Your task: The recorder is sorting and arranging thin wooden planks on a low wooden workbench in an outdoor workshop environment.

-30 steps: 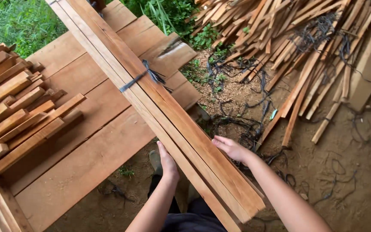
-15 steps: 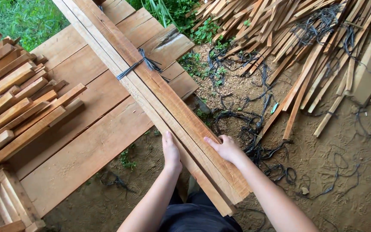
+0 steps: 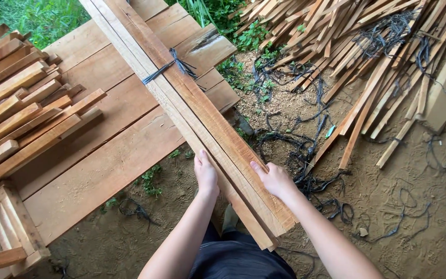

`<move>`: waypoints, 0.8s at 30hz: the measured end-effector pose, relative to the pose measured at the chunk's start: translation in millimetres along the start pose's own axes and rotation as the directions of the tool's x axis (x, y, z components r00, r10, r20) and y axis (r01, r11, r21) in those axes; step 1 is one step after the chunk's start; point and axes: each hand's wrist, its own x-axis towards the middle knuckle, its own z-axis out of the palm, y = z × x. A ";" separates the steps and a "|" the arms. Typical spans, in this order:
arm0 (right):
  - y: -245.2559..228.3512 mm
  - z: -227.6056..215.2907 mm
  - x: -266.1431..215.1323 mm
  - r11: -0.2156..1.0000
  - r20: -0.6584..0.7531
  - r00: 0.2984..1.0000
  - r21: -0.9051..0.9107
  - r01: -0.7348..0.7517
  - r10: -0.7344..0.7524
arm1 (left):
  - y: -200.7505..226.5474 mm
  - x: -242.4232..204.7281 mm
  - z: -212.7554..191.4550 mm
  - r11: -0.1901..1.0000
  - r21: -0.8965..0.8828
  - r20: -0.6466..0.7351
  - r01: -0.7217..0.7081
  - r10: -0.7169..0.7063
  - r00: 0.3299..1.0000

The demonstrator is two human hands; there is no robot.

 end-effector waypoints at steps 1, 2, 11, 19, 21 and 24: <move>-2.4 -1.5 -2.6 1.000 0.002 1.000 0.000 0.006 -0.006 | 3.8 0.3 -0.7 1.000 -0.001 -0.004 -0.005 0.005 1.000; -3.8 -3.8 -5.4 1.000 -0.003 1.000 -0.007 0.023 -0.023 | 6.6 0.4 -0.1 1.000 0.007 0.002 -0.007 0.007 1.000; 3.8 -7.2 -11.6 0.999 -0.036 0.998 0.015 0.051 -0.050 | 8.9 -13.1 2.8 0.999 0.038 -0.006 -0.005 0.006 1.000; 18.0 -8.7 -27.1 1.000 -0.030 1.000 0.010 0.000 0.000 | 7.1 -46.8 7.3 0.999 0.048 -0.016 0.021 -0.020 1.000; 22.5 -3.9 -25.5 1.000 -0.050 0.999 -0.012 -0.011 0.010 | 24.7 -67.3 16.5 0.994 0.112 -0.034 -0.015 0.019 0.999; 54.2 12.7 11.1 0.997 -0.108 0.993 0.060 0.044 -0.038 | 58.6 -97.0 35.0 0.997 0.080 -0.041 -0.021 0.025 0.999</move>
